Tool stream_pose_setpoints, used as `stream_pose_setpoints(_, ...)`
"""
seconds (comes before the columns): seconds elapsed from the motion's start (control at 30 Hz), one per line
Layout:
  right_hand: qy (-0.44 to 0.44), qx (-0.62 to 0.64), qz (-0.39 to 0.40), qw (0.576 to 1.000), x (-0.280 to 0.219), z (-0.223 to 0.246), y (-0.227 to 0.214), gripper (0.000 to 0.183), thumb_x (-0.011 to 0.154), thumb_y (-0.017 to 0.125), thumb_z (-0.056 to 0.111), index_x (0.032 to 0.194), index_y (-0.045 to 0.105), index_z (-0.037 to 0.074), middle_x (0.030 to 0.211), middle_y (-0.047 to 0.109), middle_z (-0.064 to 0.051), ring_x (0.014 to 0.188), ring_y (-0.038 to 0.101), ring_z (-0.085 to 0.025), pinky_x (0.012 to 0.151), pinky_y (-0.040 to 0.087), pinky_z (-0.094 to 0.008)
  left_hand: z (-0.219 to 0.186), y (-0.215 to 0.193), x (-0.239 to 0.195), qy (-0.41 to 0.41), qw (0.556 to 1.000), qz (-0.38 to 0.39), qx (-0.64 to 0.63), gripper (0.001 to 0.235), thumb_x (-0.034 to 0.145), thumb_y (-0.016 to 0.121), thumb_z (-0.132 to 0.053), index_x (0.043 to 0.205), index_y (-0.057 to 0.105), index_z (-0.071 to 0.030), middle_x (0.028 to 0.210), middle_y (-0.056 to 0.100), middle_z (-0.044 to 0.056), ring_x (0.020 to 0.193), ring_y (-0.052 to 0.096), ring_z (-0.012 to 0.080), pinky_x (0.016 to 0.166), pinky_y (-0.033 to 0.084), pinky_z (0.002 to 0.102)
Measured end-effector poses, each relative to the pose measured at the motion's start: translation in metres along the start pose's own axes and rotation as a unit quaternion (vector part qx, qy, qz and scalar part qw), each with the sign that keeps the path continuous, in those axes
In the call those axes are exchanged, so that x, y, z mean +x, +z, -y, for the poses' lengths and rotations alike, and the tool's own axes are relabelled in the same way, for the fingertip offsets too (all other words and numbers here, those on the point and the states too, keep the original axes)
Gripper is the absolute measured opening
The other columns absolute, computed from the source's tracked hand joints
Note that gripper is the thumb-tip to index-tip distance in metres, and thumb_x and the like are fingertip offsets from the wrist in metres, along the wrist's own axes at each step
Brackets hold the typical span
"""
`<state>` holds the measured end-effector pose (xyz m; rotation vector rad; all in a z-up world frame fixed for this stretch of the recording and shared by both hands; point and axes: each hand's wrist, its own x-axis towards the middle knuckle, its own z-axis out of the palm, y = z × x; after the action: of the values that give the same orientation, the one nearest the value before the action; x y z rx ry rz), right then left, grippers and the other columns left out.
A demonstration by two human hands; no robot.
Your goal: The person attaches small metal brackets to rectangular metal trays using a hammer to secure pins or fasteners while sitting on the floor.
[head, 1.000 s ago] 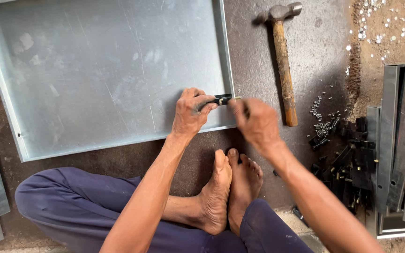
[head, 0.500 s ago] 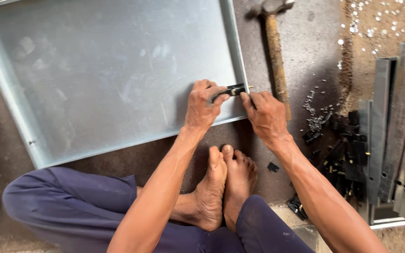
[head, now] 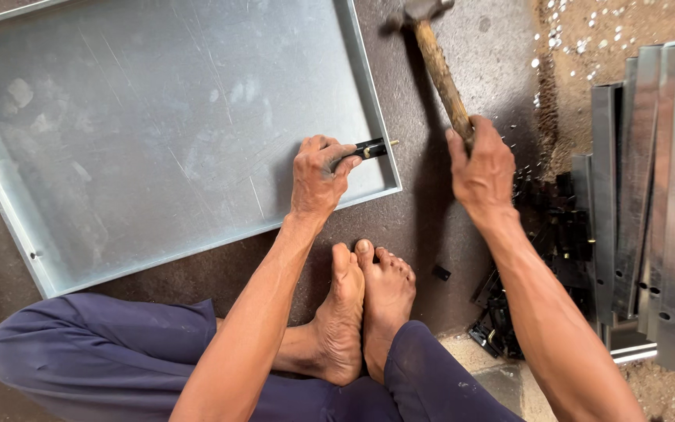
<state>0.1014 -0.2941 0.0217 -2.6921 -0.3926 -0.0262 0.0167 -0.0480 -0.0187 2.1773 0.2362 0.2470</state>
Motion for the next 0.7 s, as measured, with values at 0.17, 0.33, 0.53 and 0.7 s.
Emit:
stream_pose_setpoints(0.17, 0.095, 0.226, 0.065, 0.967, -0.072, 0.01, -0.036, 0.038, 0.107, 0.054, 0.036, 0.094, 0.059, 0.001, 0.067, 0.056, -0.003, 0.058, 0.055, -0.012, 0.049, 0.044, -0.03, 0.001, 0.002, -0.001, 0.009, 1.0, -0.008, 0.013, 0.015, 0.082, 0.083, -0.022, 0.094, 0.081, -0.013, 0.085, 0.069, 0.003, 0.085, 0.058, 0.0203, 0.078, 0.05, 0.037)
stream_pose_setpoints(0.33, 0.229, 0.34, 0.162, 0.897, -0.138, 0.023, -0.035, 0.036, 0.101, 0.051, 0.035, 0.086, 0.06, 0.004, 0.059, 0.052, -0.001, 0.047, 0.047, -0.009, 0.042, 0.037, -0.028, -0.004, 0.001, 0.004, -0.001, 1.0, -0.012, 0.015, 0.008, 0.082, 0.081, -0.009, 0.09, 0.08, -0.008, 0.087, 0.068, 0.008, 0.088, 0.058, 0.0251, 0.081, 0.048, 0.042)
stream_pose_setpoints(0.53, 0.112, 0.249, 0.114, 0.955, -0.138, 0.036, -0.021, 0.04, 0.105, 0.055, 0.035, 0.083, 0.058, 0.001, 0.055, 0.05, -0.003, 0.048, 0.047, -0.01, 0.046, 0.039, -0.029, -0.007, 0.006, 0.003, -0.021, 0.998, 0.011, 0.053, 0.008, 0.081, 0.08, -0.009, 0.087, 0.077, -0.005, 0.087, 0.066, 0.01, 0.089, 0.057, 0.0244, 0.085, 0.049, 0.039)
stream_pose_setpoints(0.7, 0.143, 0.172, 0.144, 0.964, -0.114, 0.042, -0.016, 0.041, 0.102, 0.056, 0.037, 0.097, 0.064, -0.003, 0.052, 0.052, -0.014, 0.046, 0.052, -0.02, 0.047, 0.043, -0.039, 0.001, 0.014, 0.003, -0.021, 0.997, 0.009, 0.068, 0.003, 0.083, 0.079, -0.01, 0.083, 0.077, -0.008, 0.086, 0.067, 0.007, 0.087, 0.057, 0.0212, 0.083, 0.049, 0.037)
